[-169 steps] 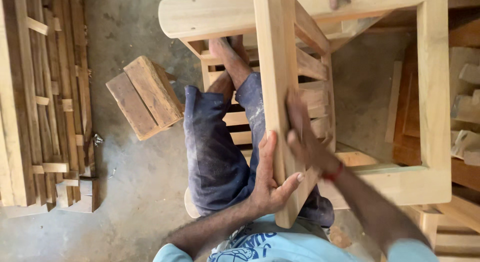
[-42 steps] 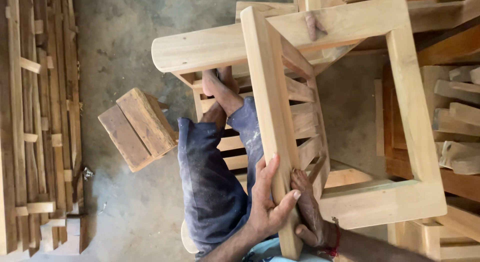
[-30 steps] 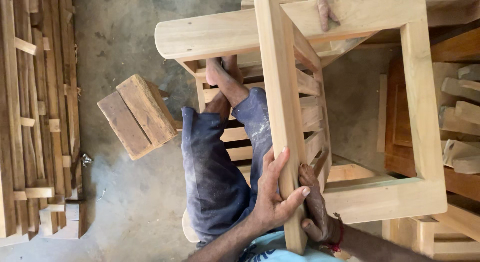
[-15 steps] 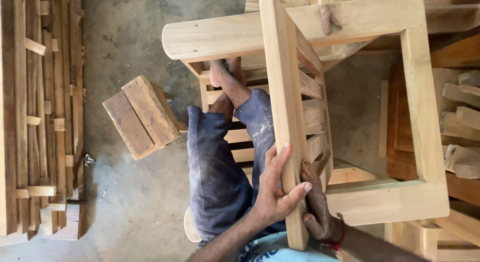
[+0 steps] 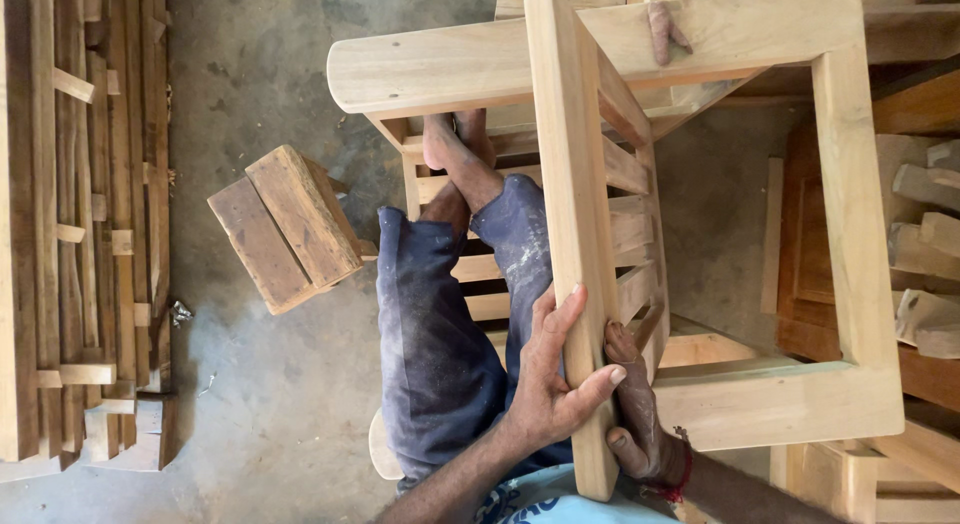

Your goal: The person sands the surfaces and edges of a wooden chair frame using sandpaper and their hands, occasionally using a mallet to tap parts of the assembly together.

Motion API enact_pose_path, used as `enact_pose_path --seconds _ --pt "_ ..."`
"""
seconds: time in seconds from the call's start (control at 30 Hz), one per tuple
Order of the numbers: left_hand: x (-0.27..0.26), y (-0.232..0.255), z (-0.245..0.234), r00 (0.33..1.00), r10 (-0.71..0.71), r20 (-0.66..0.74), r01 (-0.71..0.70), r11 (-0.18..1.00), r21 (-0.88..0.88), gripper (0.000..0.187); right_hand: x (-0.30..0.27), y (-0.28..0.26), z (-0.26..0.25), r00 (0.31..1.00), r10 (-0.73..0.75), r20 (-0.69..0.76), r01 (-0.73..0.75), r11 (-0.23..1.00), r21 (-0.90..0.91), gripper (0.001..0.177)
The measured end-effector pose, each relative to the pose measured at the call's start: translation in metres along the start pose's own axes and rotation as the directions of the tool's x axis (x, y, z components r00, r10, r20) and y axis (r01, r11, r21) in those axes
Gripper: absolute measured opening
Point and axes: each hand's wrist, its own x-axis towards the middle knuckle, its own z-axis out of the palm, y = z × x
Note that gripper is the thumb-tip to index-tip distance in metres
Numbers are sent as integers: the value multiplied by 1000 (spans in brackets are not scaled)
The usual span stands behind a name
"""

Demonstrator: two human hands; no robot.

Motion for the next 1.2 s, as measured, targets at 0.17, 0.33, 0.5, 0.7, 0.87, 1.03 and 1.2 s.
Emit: enact_pose_path --seconds 0.17,0.33,0.5,0.7,0.87,1.03,1.2 --pt "-1 0 0 1000 6 -7 -6 1000 -23 83 -2 2 1 1000 2 -1 -2 1000 8 97" --pt "-2 -2 1 1000 3 -8 -3 1000 -31 84 -1 0 0 1000 14 0 -14 1000 11 97" --pt "-2 -3 0 1000 20 2 -20 999 -29 84 0 -4 -1 1000 21 -4 -21 1000 15 98" --pt "-2 -2 -1 1000 11 3 -11 999 -41 84 0 -1 0 1000 13 -15 -12 999 41 98" --pt "-2 -3 0 999 37 -8 -37 999 -28 85 -4 4 4 999 31 -26 -29 998 59 98" --pt "-2 -4 -1 1000 24 13 -23 999 -42 84 -5 3 3 999 44 -11 -43 997 56 98" --pt "-3 -5 0 1000 27 3 -27 999 -25 85 -2 2 3 1000 -2 -26 2 1000 5 92"
